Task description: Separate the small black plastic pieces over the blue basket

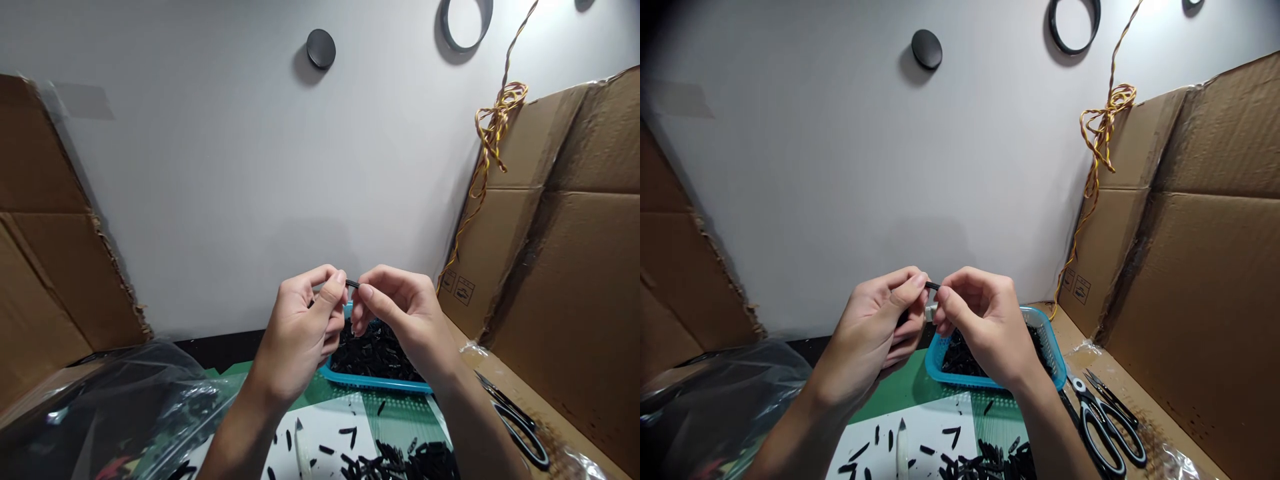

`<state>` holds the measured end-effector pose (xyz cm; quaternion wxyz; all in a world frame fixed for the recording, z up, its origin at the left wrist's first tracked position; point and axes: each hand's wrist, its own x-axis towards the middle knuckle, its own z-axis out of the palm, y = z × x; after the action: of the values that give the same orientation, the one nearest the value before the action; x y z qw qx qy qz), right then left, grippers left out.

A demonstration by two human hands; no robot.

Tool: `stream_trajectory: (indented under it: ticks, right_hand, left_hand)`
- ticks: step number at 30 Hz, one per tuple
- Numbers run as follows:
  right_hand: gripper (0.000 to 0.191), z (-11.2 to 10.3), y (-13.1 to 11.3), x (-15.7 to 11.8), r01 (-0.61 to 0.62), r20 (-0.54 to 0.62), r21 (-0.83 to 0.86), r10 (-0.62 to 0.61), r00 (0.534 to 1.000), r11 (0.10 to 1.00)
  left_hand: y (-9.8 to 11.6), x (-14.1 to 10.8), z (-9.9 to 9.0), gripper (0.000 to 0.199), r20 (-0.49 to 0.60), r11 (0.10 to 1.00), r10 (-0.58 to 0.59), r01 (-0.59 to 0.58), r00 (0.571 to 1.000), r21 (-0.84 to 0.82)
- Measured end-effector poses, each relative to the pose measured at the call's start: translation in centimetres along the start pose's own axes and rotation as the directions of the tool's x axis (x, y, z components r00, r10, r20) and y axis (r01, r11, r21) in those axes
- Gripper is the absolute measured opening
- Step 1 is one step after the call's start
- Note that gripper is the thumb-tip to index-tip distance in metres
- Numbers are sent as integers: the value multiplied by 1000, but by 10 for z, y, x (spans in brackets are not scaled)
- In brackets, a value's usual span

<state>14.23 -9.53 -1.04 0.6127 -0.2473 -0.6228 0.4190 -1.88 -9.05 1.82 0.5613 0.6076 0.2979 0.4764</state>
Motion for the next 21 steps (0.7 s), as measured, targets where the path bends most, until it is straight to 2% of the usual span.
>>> stream_trajectory:
  ticks: [3, 11, 21]
  right_hand:
    - [24, -1, -1, -1, 11, -2, -43, -11, 1000, 999]
    - [32, 2, -3, -1, 41, 18, -12, -40, 999, 999]
    - [30, 0, -4, 0, 56, -28, -45, -57, 998, 997]
  left_hand:
    - [1, -1, 0, 45, -28, 1000, -8, 8, 1000, 9]
    - [1, -2, -2, 49, -16, 1000, -6, 6, 1000, 2]
    - [1, -2, -2, 46, 24, 1000, -27, 28, 999, -14]
